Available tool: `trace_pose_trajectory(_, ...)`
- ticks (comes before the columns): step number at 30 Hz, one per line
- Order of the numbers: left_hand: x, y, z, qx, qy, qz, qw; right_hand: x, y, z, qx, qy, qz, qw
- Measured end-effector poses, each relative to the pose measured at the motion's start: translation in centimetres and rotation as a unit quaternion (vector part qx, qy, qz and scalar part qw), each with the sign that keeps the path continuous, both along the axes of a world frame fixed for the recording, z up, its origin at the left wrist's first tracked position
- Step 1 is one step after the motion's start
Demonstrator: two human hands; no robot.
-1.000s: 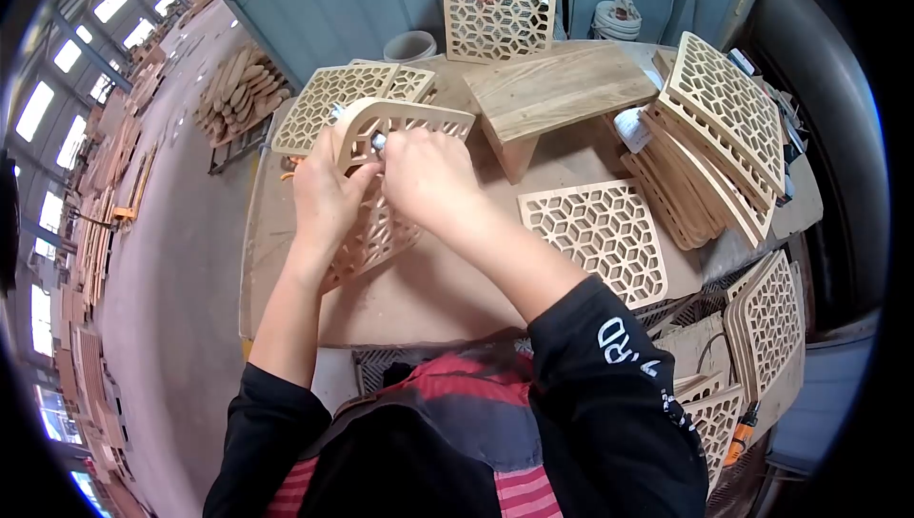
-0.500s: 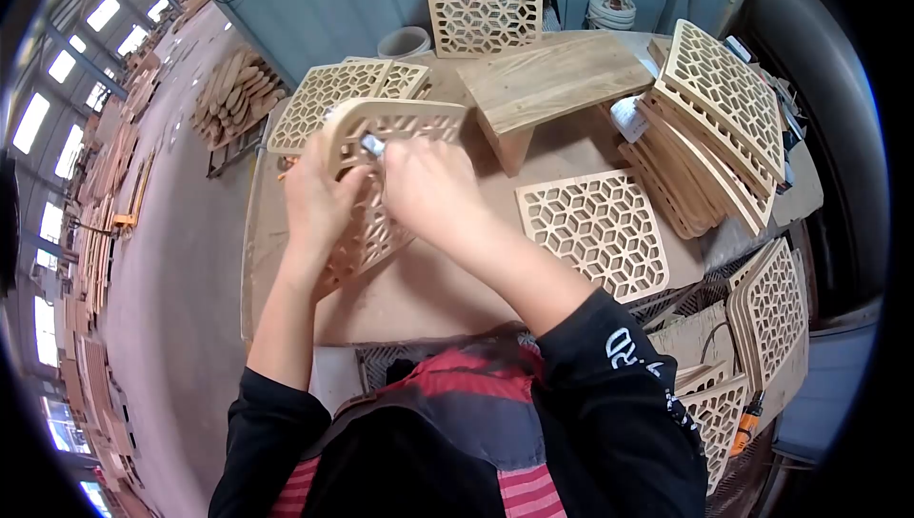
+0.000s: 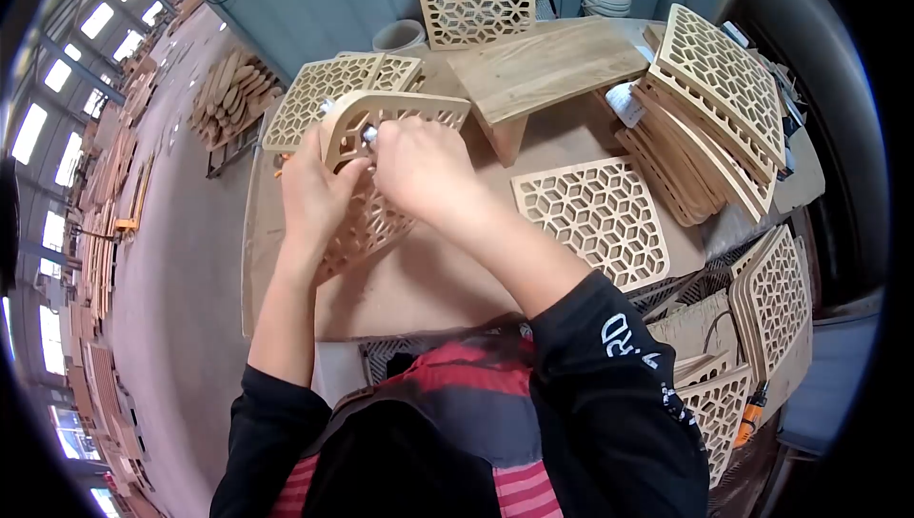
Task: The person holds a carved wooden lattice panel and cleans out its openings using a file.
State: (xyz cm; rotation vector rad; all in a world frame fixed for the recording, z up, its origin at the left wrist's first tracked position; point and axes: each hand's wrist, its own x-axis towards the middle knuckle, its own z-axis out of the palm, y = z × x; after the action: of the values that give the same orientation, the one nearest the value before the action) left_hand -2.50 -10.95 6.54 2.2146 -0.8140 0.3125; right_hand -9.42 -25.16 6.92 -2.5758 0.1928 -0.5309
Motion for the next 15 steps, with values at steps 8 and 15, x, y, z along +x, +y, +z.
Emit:
trace_pose_trajectory(8, 1.3, 0.8, 0.6, -0.016, 0.024, 0.057, 0.998, -2.1, -0.2, 0.6, 0.047, 0.026, 0.030, 0.998)
trace_pose_trajectory(15, 1.7, -1.1, 0.9, -0.009, 0.040, 0.033, 0.999, -2.2, -1.2, -0.8, -0.001, -0.031, 0.032, 0.999)
